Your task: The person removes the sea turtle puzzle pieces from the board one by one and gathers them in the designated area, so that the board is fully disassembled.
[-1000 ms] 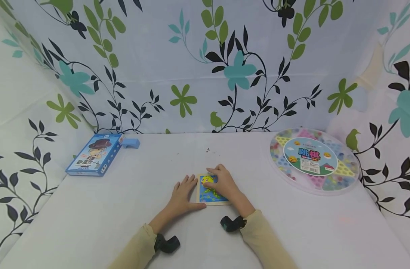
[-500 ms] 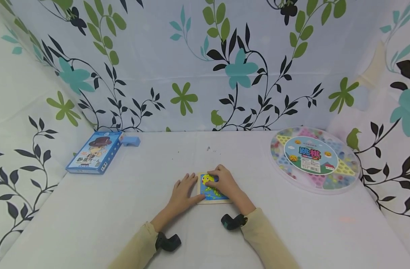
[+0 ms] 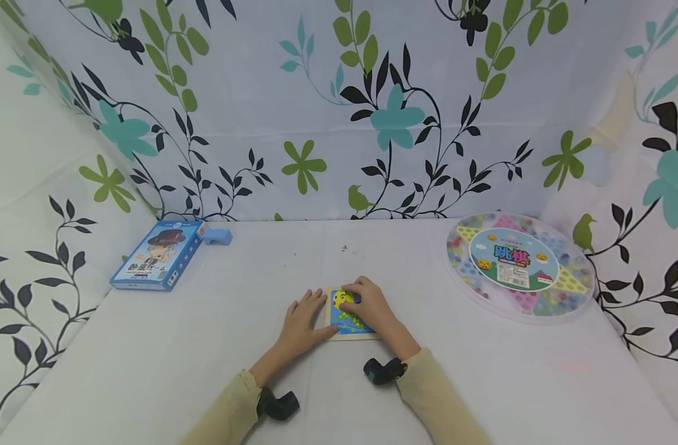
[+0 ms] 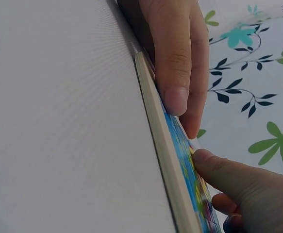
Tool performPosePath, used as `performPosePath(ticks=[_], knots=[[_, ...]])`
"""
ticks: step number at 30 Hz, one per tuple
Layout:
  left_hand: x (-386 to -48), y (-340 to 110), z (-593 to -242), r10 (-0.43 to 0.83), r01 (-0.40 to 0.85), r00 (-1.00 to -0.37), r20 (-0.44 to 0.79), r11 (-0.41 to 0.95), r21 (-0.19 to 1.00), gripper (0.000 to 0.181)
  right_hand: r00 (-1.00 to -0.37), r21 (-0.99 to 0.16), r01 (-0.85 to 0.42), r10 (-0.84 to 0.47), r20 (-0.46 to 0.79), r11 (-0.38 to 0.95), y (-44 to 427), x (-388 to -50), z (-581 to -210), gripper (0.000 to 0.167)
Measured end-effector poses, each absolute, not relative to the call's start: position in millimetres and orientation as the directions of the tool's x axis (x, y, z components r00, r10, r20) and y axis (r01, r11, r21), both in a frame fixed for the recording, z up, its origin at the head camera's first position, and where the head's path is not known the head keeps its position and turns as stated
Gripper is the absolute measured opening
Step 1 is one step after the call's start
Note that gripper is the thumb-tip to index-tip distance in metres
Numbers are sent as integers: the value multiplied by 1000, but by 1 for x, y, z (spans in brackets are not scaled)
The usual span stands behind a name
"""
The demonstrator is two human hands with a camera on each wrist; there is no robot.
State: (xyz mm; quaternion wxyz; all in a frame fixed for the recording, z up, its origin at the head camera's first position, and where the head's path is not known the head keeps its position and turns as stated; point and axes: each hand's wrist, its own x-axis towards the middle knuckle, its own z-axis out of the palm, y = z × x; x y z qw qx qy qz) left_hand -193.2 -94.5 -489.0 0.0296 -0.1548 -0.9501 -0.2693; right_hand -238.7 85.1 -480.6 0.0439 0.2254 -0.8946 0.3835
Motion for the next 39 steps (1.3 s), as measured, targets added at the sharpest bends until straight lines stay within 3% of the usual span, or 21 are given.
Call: performPosePath(ticks=[20, 39], knots=[[-191, -103, -488, 283, 355, -934, 218, 799, 485, 72, -874, -635, -483, -382, 302, 603, 77, -246, -481, 31], [-194, -99, -486, 354, 369, -927, 128, 794, 483, 79, -879, -654, -475, -360, 314, 589, 87, -246, -484, 30]])
